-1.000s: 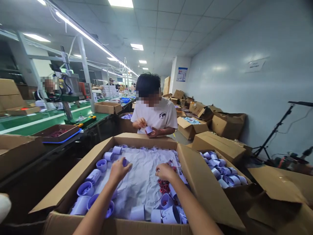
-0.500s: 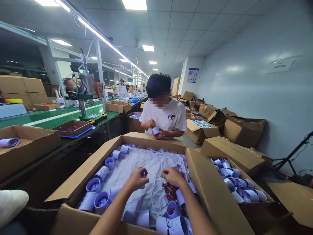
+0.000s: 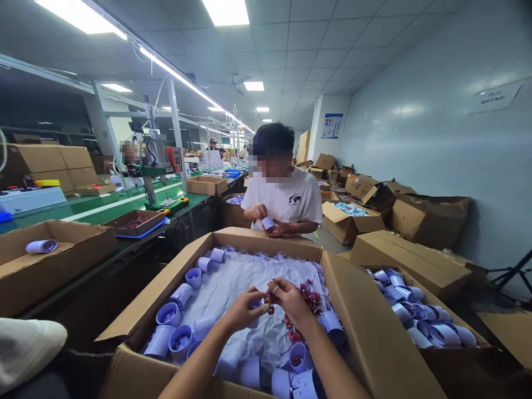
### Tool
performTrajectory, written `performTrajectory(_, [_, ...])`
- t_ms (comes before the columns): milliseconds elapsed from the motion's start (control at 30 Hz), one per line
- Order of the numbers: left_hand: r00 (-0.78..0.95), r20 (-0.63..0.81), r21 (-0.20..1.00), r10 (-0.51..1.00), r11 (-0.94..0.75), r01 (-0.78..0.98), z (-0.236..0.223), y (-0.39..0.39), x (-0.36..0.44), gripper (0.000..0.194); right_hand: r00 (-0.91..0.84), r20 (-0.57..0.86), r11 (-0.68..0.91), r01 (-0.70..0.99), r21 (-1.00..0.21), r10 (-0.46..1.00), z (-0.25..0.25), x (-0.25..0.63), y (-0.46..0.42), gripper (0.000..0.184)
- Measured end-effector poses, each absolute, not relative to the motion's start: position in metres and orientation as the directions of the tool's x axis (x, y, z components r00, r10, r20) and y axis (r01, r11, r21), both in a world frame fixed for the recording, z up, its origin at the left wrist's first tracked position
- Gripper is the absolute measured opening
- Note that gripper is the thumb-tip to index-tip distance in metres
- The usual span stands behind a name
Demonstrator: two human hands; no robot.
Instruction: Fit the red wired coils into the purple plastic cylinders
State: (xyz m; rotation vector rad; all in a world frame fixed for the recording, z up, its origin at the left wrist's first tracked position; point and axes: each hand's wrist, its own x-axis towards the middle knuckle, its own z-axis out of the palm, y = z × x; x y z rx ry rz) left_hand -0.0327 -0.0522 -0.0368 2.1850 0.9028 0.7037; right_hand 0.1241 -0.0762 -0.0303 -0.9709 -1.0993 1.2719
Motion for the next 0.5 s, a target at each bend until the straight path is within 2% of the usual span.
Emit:
performTrajectory(33, [0.597,0.225,0.742,0.77,-0.533,0.407,-0.038,-0.051,-0.033,0.036,0.018,0.081,0.082,-0.158,-0.984,0.997,-0.032,0.125,-0.074,0.046])
performTrajectory(100, [0.541,0.236,0.752,0.807,-0.504,0.425,-0.043,-0.046,-0.035,0.037,0.129,0.088,0.079,0.077,-0.994,0.988,-0.036,0.13,-0.071,0.044])
performTrajectory(167, [0.481,0.241,0.765,0.843,-0.47,0.441,-0.047,-0.041,-0.036,0.037,0.24,0.116,0.039,0.304,-0.952,0.964,-0.039,0.135,-0.069,0.039])
performTrajectory(233, [0.419,0.233,0.797,0.878,-0.419,0.434,-0.051,-0.037,-0.037,0.04,0.322,0.147,0.003,0.408,-0.913,0.935,-0.04,0.141,-0.07,0.033])
performTrajectory(333, [0.391,0.173,0.876,0.904,-0.323,0.358,-0.051,-0.035,-0.037,0.049,0.406,0.266,0.029,0.503,-0.864,0.874,-0.04,0.144,-0.072,0.029])
performTrajectory(400, [0.422,0.129,0.923,0.897,-0.264,0.28,-0.048,-0.037,-0.036,0.058,0.355,0.372,0.154,0.512,-0.845,0.858,-0.039,0.14,-0.074,0.032])
performTrajectory(500, [0.484,0.099,0.96,0.87,-0.211,0.184,-0.039,-0.044,-0.036,0.065,0.149,0.363,0.308,0.301,-0.903,0.92,-0.039,0.13,-0.076,0.04])
